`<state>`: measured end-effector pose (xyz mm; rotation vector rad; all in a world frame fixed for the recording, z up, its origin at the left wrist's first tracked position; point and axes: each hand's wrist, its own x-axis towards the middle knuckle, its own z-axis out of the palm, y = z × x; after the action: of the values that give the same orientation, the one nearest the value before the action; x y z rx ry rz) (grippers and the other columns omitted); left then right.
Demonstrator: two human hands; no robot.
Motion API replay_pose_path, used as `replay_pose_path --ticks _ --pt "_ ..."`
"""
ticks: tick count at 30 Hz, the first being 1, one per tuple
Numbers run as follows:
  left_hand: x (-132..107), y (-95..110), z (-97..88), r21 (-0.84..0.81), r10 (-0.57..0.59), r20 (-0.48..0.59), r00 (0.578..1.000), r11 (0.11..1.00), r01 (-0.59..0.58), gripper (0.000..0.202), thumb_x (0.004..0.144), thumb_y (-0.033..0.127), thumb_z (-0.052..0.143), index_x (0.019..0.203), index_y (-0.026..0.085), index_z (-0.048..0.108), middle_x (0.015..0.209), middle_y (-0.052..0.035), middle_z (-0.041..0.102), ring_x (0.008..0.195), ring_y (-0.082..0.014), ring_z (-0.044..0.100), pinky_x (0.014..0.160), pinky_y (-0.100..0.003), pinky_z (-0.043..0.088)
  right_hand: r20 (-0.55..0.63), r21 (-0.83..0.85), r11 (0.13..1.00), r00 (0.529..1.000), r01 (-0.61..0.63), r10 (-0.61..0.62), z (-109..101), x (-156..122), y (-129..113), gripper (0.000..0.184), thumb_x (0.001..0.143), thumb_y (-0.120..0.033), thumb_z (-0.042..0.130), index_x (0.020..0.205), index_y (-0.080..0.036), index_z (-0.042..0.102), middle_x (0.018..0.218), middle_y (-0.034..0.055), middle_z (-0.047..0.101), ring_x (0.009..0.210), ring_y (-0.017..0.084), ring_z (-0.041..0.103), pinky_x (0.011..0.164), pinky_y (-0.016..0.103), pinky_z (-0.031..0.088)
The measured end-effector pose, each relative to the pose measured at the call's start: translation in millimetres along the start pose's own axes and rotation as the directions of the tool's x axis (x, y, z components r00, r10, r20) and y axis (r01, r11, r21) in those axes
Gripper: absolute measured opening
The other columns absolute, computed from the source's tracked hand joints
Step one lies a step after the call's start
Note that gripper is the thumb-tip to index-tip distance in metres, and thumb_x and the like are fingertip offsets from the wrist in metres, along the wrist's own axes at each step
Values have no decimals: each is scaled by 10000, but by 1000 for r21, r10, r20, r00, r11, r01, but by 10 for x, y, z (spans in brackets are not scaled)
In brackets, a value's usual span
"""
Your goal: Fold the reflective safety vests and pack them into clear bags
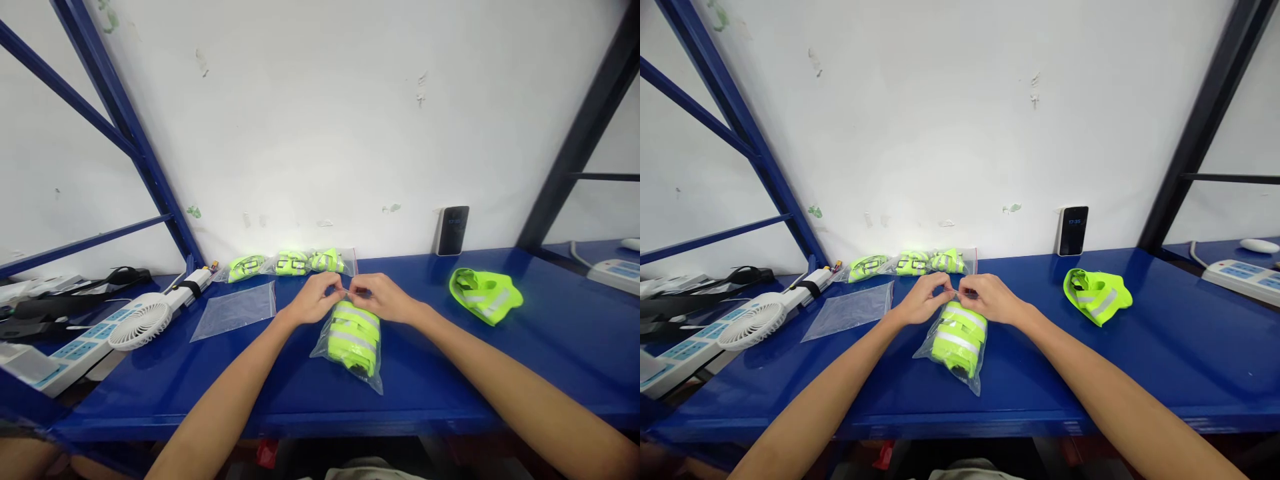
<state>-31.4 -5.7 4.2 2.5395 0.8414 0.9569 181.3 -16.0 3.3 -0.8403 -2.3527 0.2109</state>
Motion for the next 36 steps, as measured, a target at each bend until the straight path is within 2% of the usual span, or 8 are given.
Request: replay_pose_path --ticks 3,6,10,18,27,32,34,36 --pt "-25 -44 -185 34 -42 23 999 999 41 155 886 282 587 769 180 580 771 18 593 724 -136 508 662 -263 337 -4 22 999 999 -34 34 -11 -1 12 146 875 -232 552 749 -181 604 657 -20 569 592 110 461 594 237 338" --pt "-59 -136 -333 48 -83 -28 996 995 84 160 871 274 600 747 178 574 753 19 588 732 -144 517 680 -269 344 -18 43 995 996 -91 92 -53 -13 66 166 885 -279 564 762 -182 620 659 -18 589 595 113 480 590 240 347" --pt "-73 -254 -413 54 -114 -79 990 991 119 160 854 268 605 729 173 573 748 14 599 747 -152 538 696 -274 355 -20 52 989 990 -137 138 -111 -17 148 226 914 -353 549 783 -180 615 676 -3 615 603 124 503 586 247 362" --pt "-64 -255 -405 75 -126 -66 990 989 130 168 858 299 586 742 177 585 754 9 615 723 -150 534 674 -273 358 91 -46 992 989 -115 119 -157 1 264 328 992 -440 428 754 -213 428 632 -18 526 544 125 424 544 262 311" --pt "-53 -374 -408 -137 -255 -164 953 963 233 198 820 326 620 711 165 584 693 12 607 662 -136 501 648 -266 374 20 -78 992 994 -103 105 -140 41 130 478 979 -543 423 638 -221 333 531 -44 396 476 102 325 490 267 244" --pt "-66 -411 -297 -124 -263 -249 932 963 239 189 851 332 609 767 164 598 700 10 602 652 -128 510 645 -257 386 -91 -39 992 989 -123 119 -74 5 120 521 954 -573 466 595 -210 363 490 -52 362 463 95 315 494 266 249" --pt "-80 -424 -213 -82 -263 -310 914 965 250 172 880 325 578 815 166 595 702 14 583 640 -124 504 637 -253 386 -107 -11 988 983 -152 150 -39 -16 132 445 965 -560 451 705 -202 491 576 -29 475 513 116 413 518 261 325" --pt "-92 -450 -126 -40 -252 -328 910 967 253 149 897 306 553 851 169 592 734 10 581 654 -124 511 639 -251 390 -145 -32 988 979 -148 142 -19 -32 113 350 971 -523 461 976 -194 579 830 41 611 698 169 558 636 289 443"
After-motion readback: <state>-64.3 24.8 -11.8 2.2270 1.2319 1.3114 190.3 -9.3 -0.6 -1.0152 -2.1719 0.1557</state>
